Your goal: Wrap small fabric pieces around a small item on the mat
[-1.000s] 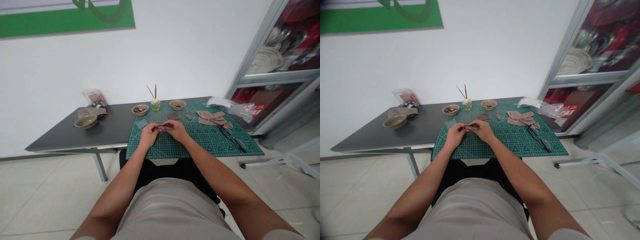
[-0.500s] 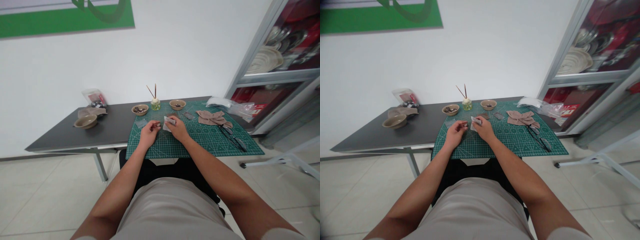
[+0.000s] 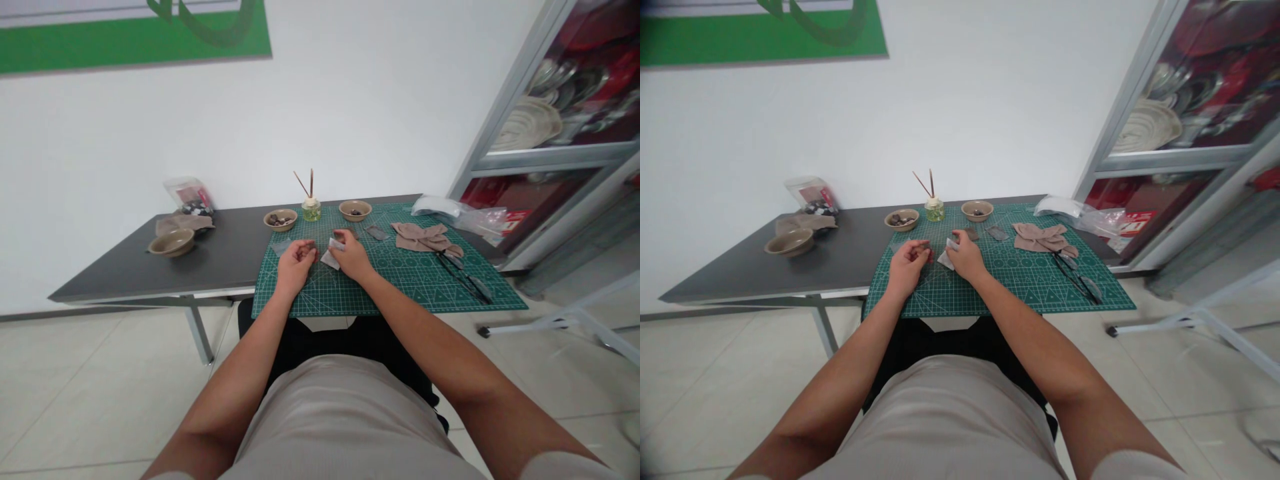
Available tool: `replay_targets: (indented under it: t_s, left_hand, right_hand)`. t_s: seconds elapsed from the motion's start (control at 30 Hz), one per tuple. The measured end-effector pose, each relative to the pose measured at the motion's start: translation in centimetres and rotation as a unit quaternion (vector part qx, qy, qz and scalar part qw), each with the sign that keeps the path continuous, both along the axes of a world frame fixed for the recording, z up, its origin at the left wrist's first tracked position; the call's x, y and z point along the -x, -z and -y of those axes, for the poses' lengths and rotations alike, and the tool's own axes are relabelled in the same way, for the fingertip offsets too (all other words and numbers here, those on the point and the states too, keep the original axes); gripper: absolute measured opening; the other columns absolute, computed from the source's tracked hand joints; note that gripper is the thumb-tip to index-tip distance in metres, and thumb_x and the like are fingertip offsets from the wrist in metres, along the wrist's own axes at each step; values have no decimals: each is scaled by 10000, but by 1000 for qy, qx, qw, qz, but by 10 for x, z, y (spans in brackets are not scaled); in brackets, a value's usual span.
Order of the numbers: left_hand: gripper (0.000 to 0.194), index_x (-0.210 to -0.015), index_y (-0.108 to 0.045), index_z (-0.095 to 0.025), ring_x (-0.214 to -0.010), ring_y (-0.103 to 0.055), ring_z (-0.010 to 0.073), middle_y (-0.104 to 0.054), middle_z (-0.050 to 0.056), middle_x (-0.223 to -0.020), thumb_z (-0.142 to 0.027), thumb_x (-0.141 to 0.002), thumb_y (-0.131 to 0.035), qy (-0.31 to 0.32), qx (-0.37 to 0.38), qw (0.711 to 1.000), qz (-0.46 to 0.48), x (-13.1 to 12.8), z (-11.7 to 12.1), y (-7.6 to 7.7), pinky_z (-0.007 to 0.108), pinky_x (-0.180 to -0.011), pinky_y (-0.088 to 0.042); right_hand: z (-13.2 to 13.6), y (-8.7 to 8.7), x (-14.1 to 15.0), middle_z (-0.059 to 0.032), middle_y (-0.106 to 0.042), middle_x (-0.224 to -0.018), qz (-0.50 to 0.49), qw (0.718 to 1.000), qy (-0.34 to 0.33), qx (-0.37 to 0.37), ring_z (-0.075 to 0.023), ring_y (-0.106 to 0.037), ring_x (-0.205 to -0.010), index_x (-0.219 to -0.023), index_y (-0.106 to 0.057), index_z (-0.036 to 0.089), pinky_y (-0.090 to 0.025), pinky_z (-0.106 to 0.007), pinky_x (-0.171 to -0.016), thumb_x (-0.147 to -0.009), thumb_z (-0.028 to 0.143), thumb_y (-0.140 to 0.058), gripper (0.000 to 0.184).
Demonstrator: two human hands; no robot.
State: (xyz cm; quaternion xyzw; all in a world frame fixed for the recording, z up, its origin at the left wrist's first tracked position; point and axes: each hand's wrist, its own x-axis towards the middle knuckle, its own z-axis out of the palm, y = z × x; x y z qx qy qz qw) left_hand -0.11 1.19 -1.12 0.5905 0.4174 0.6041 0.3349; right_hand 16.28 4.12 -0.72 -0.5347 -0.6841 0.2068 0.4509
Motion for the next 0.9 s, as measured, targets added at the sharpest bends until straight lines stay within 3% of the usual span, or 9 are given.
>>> replay_targets:
  t_s: [0.17,0.33,0.43,0.53,0.67,0.9]
  left_hand:
    - [201,-935,-631,-173,-746,-659,149,-688,17,-796,-282,-771,-668,-10,13,999,-42,1,2,-2,289,-719,-524]
    - [159,-884,-672,-175,-701,-623,133,-698,25,-837,-295,-781,-663,-59,21,990,-127,0,7,-8,279,-692,-510]
    - [179,-908,-684,-181,-687,-613,134,-697,22,-826,-307,-785,-657,-63,16,988,-142,0,6,-7,281,-684,-506]
    - [176,-917,-677,-180,-701,-633,142,-703,17,-809,-293,-787,-641,-39,25,990,-130,0,4,-5,286,-696,-514]
    - [170,-924,-675,-183,-743,-658,152,-717,16,-830,-269,-784,-633,-27,31,992,-122,1,4,-4,299,-736,-527]
    - [184,-957,-686,-183,-765,-665,159,-722,26,-858,-256,-803,-618,-8,18,991,-133,1,5,-3,304,-752,-530]
  right_hand:
    - [-1,-1,1,-44,-700,-922,26,999,-34,15,-223,-652,-888,-1186,-588,206,-486,-368,-844,-735,271,-705,470]
    - [2,-2,-1,-118,-649,-1160,17,994,-22,-109,-257,-571,-1098,-1166,-623,176,-432,-419,-970,-724,258,-719,460]
    - [7,-3,-4,-69,-693,-1060,-7,988,-96,-117,-212,-600,-1017,-1094,-673,220,-464,-373,-911,-805,247,-642,292]
    - [10,-4,-5,-41,-710,-967,-20,984,-154,-85,-171,-621,-884,-1061,-699,244,-490,-314,-806,-831,254,-621,243]
    - [10,-2,-4,-36,-690,-929,-19,986,-150,-69,-137,-593,-732,-1012,-718,234,-489,-288,-726,-815,278,-655,211]
    - [8,0,-4,-17,-663,-826,-35,987,-145,-67,-130,-576,-682,-958,-711,218,-476,-282,-694,-796,289,-656,186]
